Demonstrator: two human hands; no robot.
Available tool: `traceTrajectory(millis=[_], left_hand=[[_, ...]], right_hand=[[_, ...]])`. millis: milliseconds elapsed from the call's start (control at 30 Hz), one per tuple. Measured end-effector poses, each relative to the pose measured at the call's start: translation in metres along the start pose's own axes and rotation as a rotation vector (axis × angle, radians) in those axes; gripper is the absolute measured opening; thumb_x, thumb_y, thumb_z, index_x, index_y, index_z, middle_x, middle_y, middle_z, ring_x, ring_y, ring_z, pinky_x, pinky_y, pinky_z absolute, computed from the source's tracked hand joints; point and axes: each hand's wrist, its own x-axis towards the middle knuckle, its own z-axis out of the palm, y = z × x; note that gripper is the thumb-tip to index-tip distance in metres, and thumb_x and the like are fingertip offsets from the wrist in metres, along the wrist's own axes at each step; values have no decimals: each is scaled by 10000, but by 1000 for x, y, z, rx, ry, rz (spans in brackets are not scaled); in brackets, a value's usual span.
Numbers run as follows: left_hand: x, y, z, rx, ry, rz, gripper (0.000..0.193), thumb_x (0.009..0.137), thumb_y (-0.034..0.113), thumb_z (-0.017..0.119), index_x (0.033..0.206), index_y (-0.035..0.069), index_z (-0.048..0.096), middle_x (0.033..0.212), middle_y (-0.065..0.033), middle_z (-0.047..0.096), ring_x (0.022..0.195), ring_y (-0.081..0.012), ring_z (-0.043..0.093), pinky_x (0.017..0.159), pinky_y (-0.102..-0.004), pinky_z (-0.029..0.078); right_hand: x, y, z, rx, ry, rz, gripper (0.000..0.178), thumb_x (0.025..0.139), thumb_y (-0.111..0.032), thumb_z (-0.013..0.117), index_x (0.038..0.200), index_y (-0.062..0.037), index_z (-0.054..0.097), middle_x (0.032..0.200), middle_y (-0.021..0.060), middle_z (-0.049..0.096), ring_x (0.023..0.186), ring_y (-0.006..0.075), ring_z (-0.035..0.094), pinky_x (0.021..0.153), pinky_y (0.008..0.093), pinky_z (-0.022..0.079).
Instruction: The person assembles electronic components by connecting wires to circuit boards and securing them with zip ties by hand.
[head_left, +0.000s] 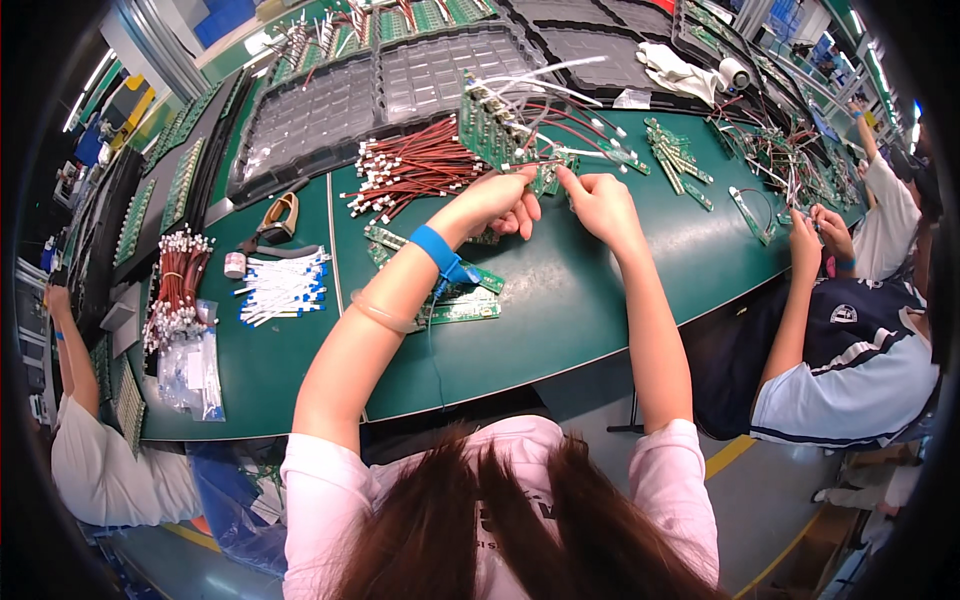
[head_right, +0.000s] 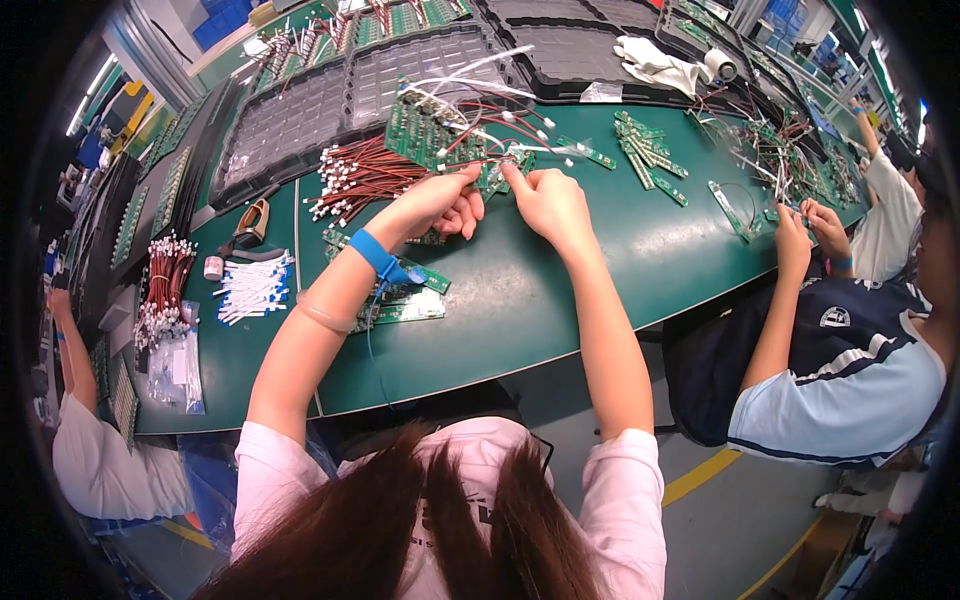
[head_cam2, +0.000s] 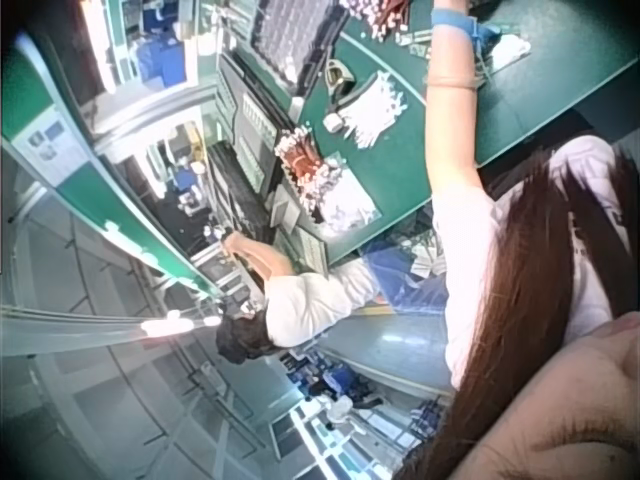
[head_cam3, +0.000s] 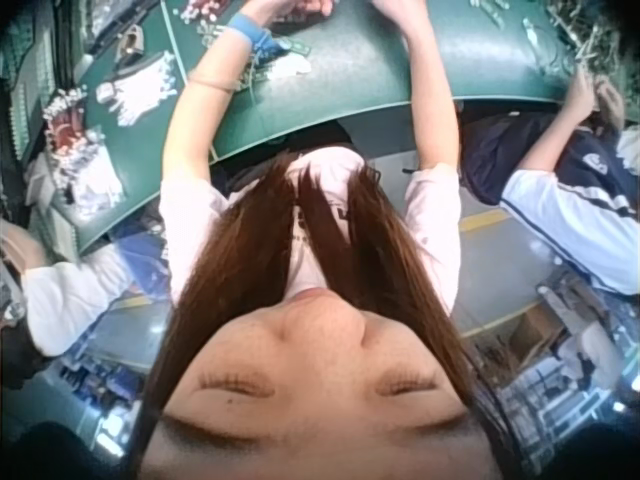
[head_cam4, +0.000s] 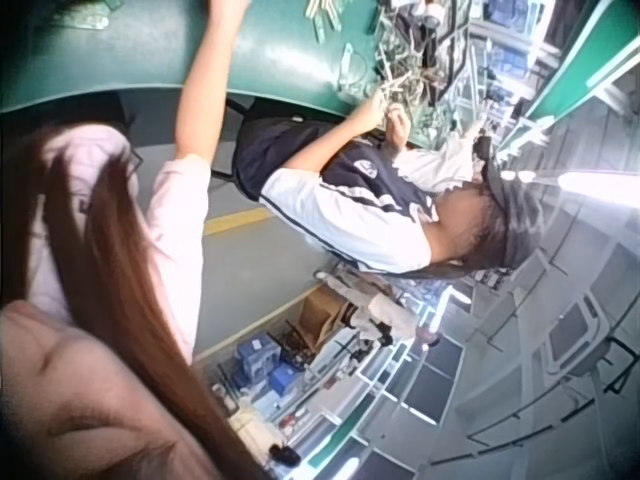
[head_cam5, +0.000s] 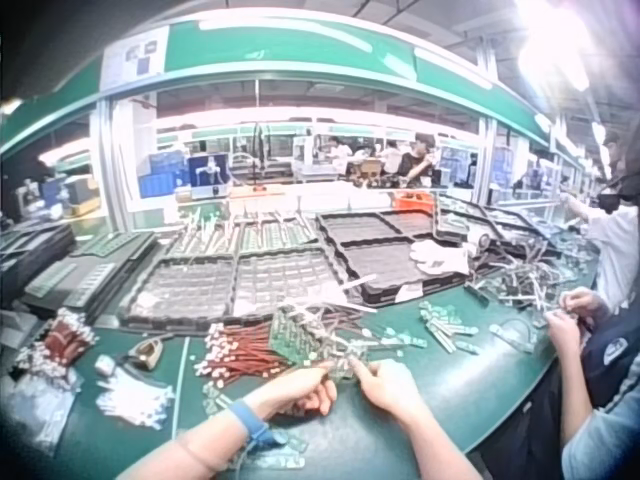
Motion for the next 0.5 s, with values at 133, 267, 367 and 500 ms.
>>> traceTrajectory(millis=[133, 267, 367, 500], left_hand=[[-12, 5, 0, 153, 116, 70, 582, 877, 454, 244, 625, 3, 514, 481, -130, 543, 298, -83, 392, 297, -185, 282], [-38, 10, -12, 255, 254, 220, 568, 865, 473, 268, 570, 38, 485, 462, -99, 527, 318, -73, 395, 326, -171, 279], [-53, 11, -20, 65, -124, 161, 544, 878, 440, 270, 564, 42, 466, 458, -100, 515, 312, -76, 375, 318, -172, 273], [-61, 0, -21, -48, -270, 16, 506, 887, 400, 293, 571, 43, 461, 470, -107, 517, 310, -82, 365, 306, -166, 266]], right_hand=[[-5, -2, -3, 58, 30, -26, 519, 790, -452, 474, 573, 11, 558, 516, 112, 535, 518, 193, 540, 535, 324, 413], [-8, 1, 3, 334, -55, -129, 449, 806, -399, 488, 622, 2, 573, 482, 49, 492, 463, 116, 457, 468, 282, 365], [-20, -14, 2, 555, -240, -173, 290, 839, -306, 476, 806, -37, 580, 603, -44, 497, 491, 28, 357, 433, 183, 282], [-29, -37, 7, 881, -396, -119, 276, 812, -310, 508, 948, -74, 552, 797, -45, 532, 686, 22, 409, 521, 177, 302]])
